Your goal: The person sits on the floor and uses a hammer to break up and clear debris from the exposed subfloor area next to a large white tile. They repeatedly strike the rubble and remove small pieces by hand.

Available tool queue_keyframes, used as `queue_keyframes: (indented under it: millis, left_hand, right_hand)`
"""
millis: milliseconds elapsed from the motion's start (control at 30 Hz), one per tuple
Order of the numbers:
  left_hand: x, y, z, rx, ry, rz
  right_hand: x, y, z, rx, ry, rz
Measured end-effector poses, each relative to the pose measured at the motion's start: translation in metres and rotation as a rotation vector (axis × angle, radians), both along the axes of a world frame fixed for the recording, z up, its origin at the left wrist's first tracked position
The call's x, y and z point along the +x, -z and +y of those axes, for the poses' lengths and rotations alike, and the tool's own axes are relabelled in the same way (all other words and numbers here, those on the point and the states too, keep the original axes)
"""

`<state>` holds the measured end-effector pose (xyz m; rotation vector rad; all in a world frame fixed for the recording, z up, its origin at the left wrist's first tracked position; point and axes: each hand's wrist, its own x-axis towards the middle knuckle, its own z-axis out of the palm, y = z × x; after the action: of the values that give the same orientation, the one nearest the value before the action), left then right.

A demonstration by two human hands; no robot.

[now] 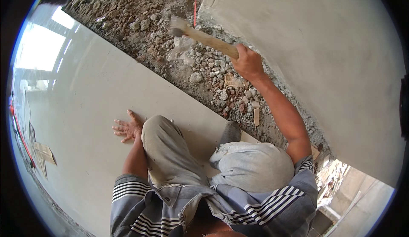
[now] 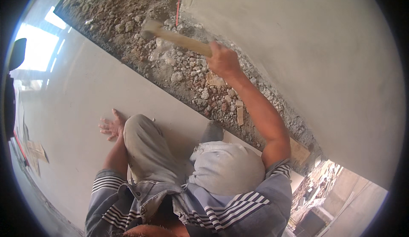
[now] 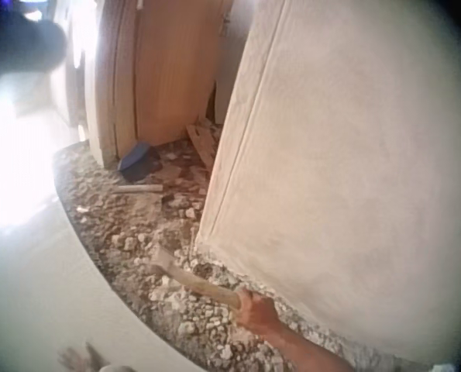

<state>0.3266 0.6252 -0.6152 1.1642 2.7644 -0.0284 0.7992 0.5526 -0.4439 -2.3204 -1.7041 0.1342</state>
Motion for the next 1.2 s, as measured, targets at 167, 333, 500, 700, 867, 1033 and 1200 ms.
queue_keyframes:
  millis: [167, 333, 500, 700, 867, 1033, 1200]
  left_hand:
    - [-0.001, 0.001, -0.001, 0.009, 0.003, 0.001]
    - [-0.005, 0.007, 0.002, -0.025, -0.010, 0.033]
    - [-0.004, 0.005, -0.002, 0.003, 0.005, 0.020]
    - [0.000, 0.003, 0.001, 0.019, -0.010, 0.020]
    - [-0.003, 0.004, 0.000, 0.008, -0.002, 0.010]
    - [-0.002, 0.002, 0.001, 0.003, 0.020, 0.004]
    - [-0.003, 0.005, 0.002, 0.005, 0.003, 0.009]
  right_hand:
    - [0.035, -0.002, 0.004, 0.169, -0.191, -0.036]
    - [0.044, 0.012, 0.000, -0.574, 0.226, -0.129]
    - [0.004, 0.003, 0.004, 0.138, 0.025, 0.071]
    - [0.042, 0.009, 0.002, -0.071, 0.075, 0.006]
    - [0.043, 0.021, -0.001, -0.507, 0.311, -0.081]
    - [0.011, 0.002, 0.013, 0.090, 0.075, 0.099]
    - [0.042, 0.008, 0.011, -0.090, 0.059, 0.048]
